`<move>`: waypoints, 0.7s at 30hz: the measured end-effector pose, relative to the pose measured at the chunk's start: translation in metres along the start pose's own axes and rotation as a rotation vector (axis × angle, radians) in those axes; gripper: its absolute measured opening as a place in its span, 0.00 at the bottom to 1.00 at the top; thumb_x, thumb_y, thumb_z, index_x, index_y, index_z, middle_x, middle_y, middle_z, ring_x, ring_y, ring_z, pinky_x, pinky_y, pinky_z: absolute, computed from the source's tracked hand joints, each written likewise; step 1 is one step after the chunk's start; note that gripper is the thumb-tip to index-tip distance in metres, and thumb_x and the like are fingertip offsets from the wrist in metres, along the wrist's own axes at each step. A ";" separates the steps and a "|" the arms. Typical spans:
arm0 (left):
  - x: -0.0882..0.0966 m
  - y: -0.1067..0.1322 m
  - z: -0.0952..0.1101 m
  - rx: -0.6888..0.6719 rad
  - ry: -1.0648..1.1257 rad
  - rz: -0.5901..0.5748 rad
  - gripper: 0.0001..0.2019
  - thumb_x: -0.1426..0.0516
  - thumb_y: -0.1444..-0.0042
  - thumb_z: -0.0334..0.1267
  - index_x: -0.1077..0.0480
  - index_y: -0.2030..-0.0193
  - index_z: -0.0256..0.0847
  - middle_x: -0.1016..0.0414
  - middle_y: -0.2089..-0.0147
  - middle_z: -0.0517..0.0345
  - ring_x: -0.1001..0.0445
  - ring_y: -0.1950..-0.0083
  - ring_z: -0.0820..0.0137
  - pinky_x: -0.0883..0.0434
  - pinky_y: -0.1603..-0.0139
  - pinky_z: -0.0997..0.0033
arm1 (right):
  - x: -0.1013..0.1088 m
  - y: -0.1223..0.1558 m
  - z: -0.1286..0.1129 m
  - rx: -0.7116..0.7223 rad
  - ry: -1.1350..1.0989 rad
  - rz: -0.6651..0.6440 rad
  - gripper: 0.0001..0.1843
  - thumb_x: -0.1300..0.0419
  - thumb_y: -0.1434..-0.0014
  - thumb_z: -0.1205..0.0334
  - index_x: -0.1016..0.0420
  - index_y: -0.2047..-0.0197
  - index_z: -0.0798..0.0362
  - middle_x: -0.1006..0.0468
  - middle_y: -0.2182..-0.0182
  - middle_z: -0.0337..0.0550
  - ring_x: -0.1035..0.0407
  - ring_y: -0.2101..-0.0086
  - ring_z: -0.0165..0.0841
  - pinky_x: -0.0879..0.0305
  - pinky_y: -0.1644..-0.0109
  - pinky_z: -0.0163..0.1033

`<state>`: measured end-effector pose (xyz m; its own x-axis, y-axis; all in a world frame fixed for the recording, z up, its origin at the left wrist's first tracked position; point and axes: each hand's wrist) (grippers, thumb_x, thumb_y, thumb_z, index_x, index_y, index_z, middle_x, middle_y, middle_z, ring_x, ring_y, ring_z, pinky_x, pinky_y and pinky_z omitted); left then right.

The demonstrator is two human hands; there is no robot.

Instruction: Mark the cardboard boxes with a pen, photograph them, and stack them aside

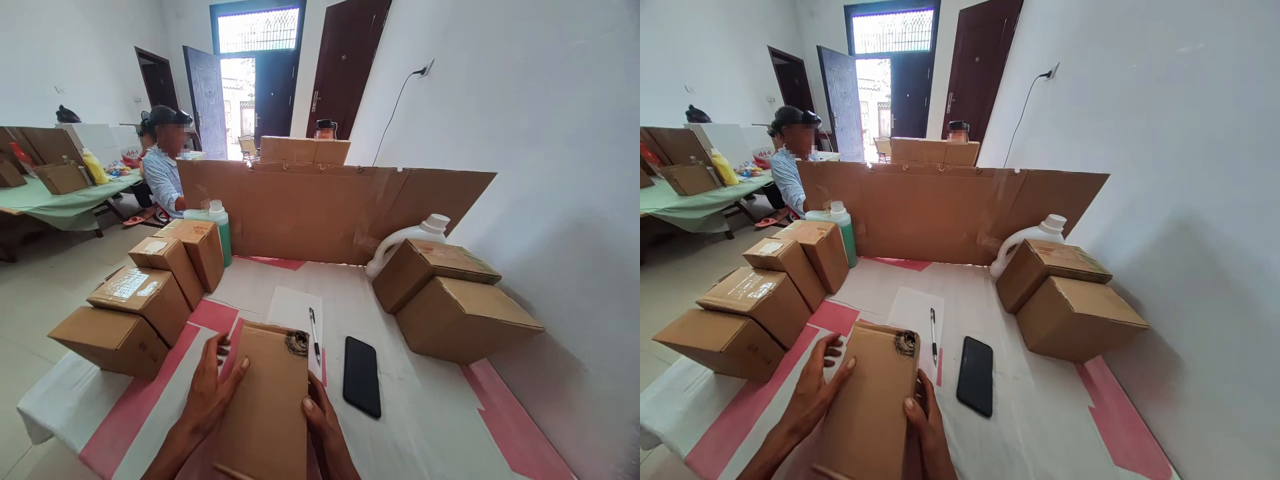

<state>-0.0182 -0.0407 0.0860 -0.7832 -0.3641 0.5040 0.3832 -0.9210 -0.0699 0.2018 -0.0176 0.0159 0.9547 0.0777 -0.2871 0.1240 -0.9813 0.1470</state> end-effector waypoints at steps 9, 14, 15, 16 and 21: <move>-0.013 -0.020 0.057 -0.324 -0.215 0.001 0.17 0.39 0.40 0.54 0.24 0.52 0.45 0.25 0.50 0.49 0.27 0.47 0.52 0.28 0.45 0.47 | 0.001 0.016 -0.010 0.001 -0.039 -0.071 0.44 0.32 0.54 0.32 0.29 0.38 0.43 0.23 0.43 0.54 0.30 0.43 0.57 0.33 0.42 0.59; -0.022 -0.004 0.053 -0.334 -0.259 0.067 0.15 0.38 0.42 0.55 0.26 0.58 0.47 0.23 0.56 0.51 0.26 0.53 0.53 0.27 0.52 0.50 | -0.014 0.005 -0.042 -0.042 0.033 -0.038 0.32 0.36 0.45 0.36 0.26 0.42 0.43 0.22 0.43 0.50 0.29 0.43 0.52 0.32 0.41 0.57; -0.021 -0.002 0.052 -0.339 -0.265 0.092 0.15 0.38 0.43 0.56 0.26 0.58 0.48 0.23 0.56 0.52 0.26 0.53 0.53 0.27 0.52 0.50 | -0.019 0.005 -0.047 -0.036 0.043 -0.055 0.32 0.35 0.44 0.37 0.27 0.41 0.43 0.23 0.42 0.49 0.30 0.42 0.51 0.32 0.40 0.56; -0.019 -0.001 0.051 -0.336 -0.275 0.115 0.16 0.38 0.44 0.57 0.26 0.59 0.49 0.23 0.57 0.52 0.26 0.54 0.53 0.27 0.53 0.51 | -0.024 0.006 -0.051 -0.025 0.045 -0.061 0.33 0.34 0.45 0.39 0.28 0.40 0.44 0.23 0.41 0.49 0.31 0.41 0.51 0.33 0.39 0.56; -0.006 -0.004 0.053 -0.252 -0.330 0.110 0.21 0.36 0.50 0.63 0.30 0.66 0.48 0.24 0.62 0.53 0.26 0.57 0.53 0.28 0.57 0.53 | -0.042 0.018 -0.048 -0.041 0.094 -0.006 0.43 0.31 0.49 0.40 0.36 0.33 0.42 0.26 0.39 0.49 0.30 0.42 0.50 0.29 0.42 0.52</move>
<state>0.0106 -0.0272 0.1293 -0.5298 -0.4360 0.7275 0.2918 -0.8991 -0.3263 0.1768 -0.0299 0.0764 0.9750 0.1014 -0.1978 0.1387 -0.9729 0.1848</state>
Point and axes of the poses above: each hand's wrist, its own y-axis away from the middle knuckle, its own x-axis out of the back of the hand, z = x × y
